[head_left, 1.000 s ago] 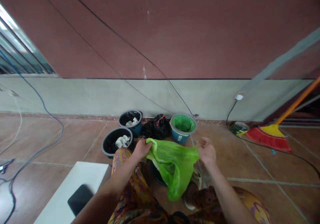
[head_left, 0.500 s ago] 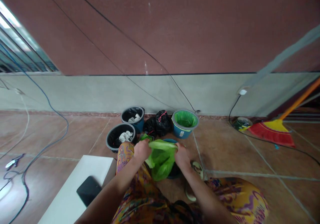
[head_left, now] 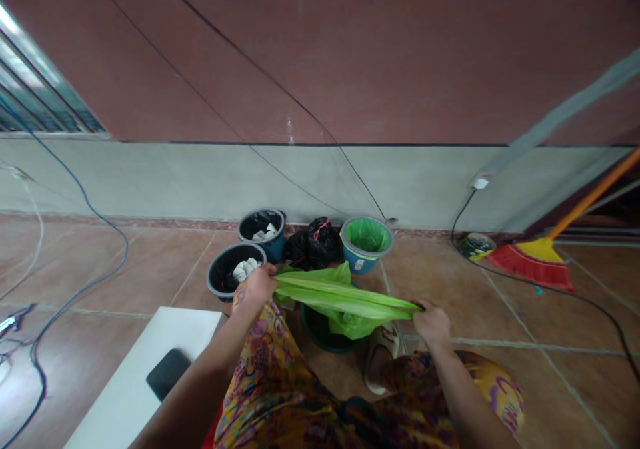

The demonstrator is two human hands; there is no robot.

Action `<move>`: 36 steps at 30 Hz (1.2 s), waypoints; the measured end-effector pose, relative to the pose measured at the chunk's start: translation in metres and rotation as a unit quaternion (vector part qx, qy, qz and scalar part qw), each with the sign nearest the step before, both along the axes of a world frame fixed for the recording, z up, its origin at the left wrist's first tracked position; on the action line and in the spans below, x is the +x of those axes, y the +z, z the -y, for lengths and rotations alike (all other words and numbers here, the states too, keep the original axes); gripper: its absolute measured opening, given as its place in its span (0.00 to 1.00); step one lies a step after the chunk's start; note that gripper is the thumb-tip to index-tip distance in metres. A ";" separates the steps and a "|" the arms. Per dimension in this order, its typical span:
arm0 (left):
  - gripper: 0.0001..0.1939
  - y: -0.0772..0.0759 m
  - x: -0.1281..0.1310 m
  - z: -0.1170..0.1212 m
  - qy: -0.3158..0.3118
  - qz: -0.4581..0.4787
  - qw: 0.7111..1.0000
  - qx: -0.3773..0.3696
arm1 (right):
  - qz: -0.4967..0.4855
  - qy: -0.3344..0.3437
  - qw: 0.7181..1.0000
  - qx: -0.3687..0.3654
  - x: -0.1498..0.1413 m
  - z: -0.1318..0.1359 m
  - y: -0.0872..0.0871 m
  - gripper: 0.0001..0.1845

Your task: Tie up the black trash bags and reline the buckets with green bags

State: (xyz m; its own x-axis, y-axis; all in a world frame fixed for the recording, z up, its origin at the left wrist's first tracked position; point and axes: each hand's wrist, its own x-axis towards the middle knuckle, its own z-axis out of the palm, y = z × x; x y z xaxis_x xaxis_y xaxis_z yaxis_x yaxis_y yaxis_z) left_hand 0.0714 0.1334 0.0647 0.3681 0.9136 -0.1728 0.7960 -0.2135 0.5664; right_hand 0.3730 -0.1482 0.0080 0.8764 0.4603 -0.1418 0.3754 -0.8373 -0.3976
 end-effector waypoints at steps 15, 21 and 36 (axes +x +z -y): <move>0.11 0.063 0.029 0.001 0.089 0.391 0.903 0.155 | 0.220 -0.084 0.876 0.422 -0.022 -0.013 0.101 0.23; 0.13 -0.010 0.002 0.010 0.083 0.152 0.984 0.039 | -0.060 0.074 0.995 -0.019 -0.033 0.017 -0.013 0.24; 0.18 -0.042 0.019 0.086 -0.272 0.140 0.939 -0.159 | 0.023 0.296 0.947 -0.122 -0.103 -0.042 0.007 0.51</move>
